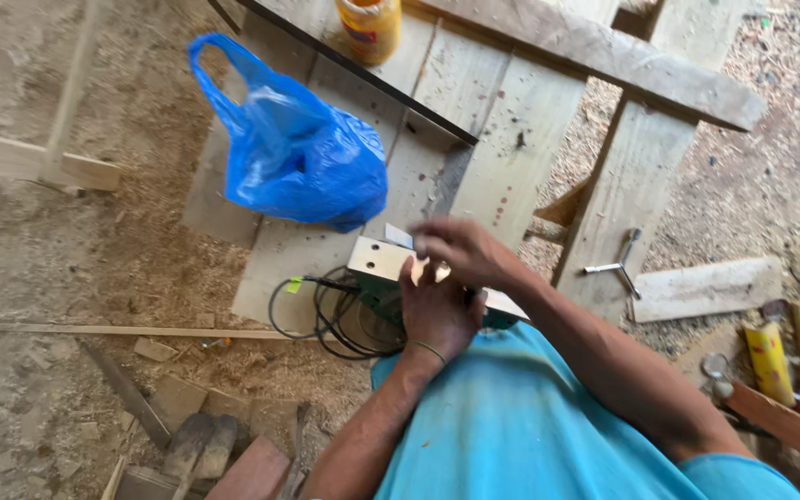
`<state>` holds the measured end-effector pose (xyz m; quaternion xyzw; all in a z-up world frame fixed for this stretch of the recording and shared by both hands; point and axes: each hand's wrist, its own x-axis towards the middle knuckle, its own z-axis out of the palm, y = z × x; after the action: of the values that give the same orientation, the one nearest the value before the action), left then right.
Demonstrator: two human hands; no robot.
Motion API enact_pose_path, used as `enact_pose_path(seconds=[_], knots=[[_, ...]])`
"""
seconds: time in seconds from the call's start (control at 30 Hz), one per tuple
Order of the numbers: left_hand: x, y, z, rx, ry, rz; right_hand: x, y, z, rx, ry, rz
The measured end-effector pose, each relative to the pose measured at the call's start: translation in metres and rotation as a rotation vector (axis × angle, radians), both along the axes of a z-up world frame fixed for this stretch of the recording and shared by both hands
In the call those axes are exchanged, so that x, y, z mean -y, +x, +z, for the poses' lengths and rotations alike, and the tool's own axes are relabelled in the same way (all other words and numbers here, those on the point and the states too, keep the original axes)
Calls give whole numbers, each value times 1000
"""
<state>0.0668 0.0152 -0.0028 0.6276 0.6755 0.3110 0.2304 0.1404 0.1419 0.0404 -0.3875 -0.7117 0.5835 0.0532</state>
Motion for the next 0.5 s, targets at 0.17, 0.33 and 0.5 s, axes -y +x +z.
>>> enact_pose_path(seconds=[0.17, 0.33, 0.5], knots=[[-9, -5, 1, 171, -167, 73, 47, 62, 71, 284, 177, 599], [-4, 2, 11, 165, -213, 74, 28, 145, 5, 1083, 33, 266], [-7, 0, 11, 103, -145, 52, -35, 56, -58, 694, 72, -39]])
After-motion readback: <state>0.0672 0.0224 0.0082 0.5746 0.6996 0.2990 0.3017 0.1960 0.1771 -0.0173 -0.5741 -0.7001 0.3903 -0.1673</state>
